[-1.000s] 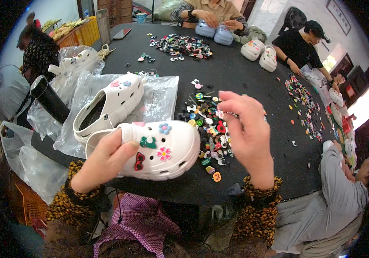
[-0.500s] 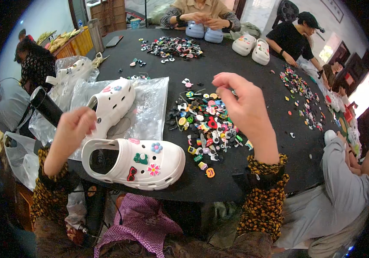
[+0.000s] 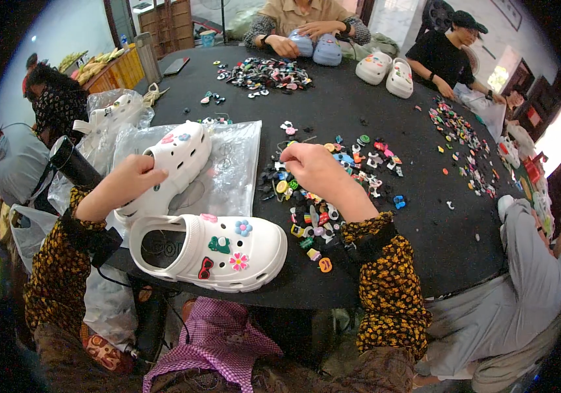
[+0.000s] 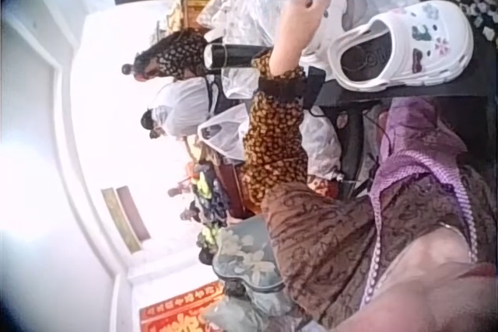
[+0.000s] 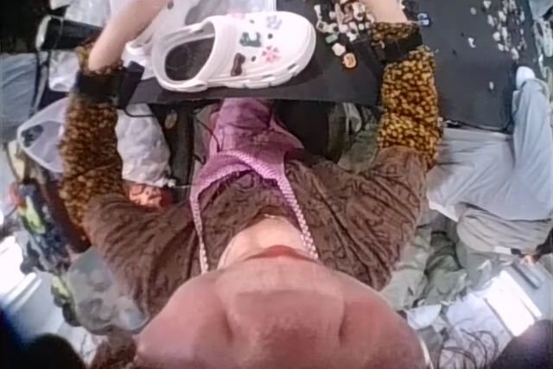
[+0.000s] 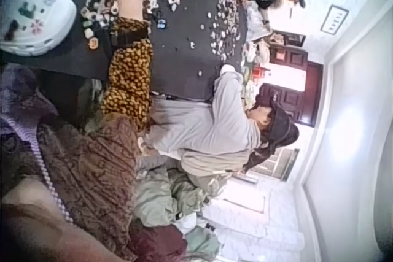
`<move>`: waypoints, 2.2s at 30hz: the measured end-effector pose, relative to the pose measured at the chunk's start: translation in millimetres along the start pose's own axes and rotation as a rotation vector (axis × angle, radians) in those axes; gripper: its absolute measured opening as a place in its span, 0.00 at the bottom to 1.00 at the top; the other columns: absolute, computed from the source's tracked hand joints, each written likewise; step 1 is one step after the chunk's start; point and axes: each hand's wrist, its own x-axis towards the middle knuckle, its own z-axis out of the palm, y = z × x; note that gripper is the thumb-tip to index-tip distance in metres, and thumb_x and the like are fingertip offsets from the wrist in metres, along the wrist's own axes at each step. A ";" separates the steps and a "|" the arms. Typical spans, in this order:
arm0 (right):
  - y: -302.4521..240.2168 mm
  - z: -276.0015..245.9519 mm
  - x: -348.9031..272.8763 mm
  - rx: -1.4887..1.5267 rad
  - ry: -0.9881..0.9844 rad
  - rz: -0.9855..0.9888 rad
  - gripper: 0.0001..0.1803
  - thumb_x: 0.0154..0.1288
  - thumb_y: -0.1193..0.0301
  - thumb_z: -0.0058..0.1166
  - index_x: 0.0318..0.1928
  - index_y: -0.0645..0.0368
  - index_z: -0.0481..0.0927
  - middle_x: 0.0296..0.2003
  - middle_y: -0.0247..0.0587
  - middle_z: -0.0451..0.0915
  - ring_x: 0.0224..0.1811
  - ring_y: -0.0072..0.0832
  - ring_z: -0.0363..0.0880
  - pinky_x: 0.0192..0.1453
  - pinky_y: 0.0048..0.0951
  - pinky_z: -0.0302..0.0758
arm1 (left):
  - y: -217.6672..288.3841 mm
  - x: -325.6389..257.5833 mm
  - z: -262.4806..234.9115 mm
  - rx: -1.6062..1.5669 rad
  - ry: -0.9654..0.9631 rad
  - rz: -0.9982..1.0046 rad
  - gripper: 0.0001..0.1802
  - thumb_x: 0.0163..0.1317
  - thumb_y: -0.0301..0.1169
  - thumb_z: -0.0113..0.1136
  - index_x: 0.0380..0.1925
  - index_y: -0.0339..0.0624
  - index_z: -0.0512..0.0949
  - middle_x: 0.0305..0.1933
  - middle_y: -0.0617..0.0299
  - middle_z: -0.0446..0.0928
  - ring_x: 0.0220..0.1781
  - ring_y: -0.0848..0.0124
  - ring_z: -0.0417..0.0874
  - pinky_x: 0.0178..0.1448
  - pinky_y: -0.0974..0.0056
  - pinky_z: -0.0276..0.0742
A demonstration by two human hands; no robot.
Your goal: Decorating white foam clogs with charms and packaging them into plastic bags.
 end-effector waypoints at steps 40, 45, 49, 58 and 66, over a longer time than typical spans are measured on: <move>16.5 16.0 -19.2 -0.231 -0.077 -0.106 0.07 0.55 0.79 0.52 0.36 0.63 0.78 0.35 0.45 0.79 0.45 0.42 0.76 0.54 0.38 0.69 | 31.6 -12.7 22.4 -0.022 -0.220 0.567 0.10 0.63 0.32 0.56 0.33 0.34 0.77 0.31 0.50 0.74 0.35 0.52 0.77 0.41 0.55 0.72; 20.2 10.7 -27.2 -0.339 0.037 -0.225 0.09 0.55 0.80 0.51 0.38 0.63 0.78 0.33 0.45 0.76 0.40 0.42 0.76 0.50 0.37 0.71 | 38.0 -16.8 19.7 -0.019 -0.267 0.514 0.12 0.62 0.33 0.56 0.33 0.34 0.80 0.32 0.46 0.78 0.38 0.49 0.80 0.43 0.53 0.74; 13.6 2.0 -27.9 -0.242 -0.002 -0.141 0.08 0.55 0.79 0.53 0.37 0.64 0.78 0.33 0.46 0.75 0.38 0.40 0.76 0.44 0.34 0.73 | 37.9 -14.9 21.0 -0.002 -0.249 0.525 0.13 0.62 0.34 0.57 0.31 0.32 0.78 0.33 0.45 0.78 0.37 0.49 0.80 0.43 0.53 0.73; -5.8 -2.7 -25.8 0.261 0.012 0.153 0.07 0.57 0.80 0.57 0.38 0.63 0.77 0.31 0.29 0.76 0.33 0.15 0.72 0.38 0.20 0.71 | 43.0 4.4 15.2 0.081 -0.256 0.371 0.17 0.58 0.38 0.61 0.27 0.31 0.74 0.23 0.44 0.73 0.26 0.53 0.74 0.34 0.55 0.70; -52.9 -2.0 -6.1 0.399 0.075 0.061 0.09 0.58 0.79 0.59 0.38 0.63 0.75 0.31 0.28 0.76 0.32 0.12 0.72 0.37 0.17 0.71 | 65.3 31.5 12.0 -0.233 -0.171 0.057 0.20 0.62 0.40 0.57 0.23 0.31 0.76 0.16 0.62 0.71 0.19 0.76 0.70 0.24 0.63 0.66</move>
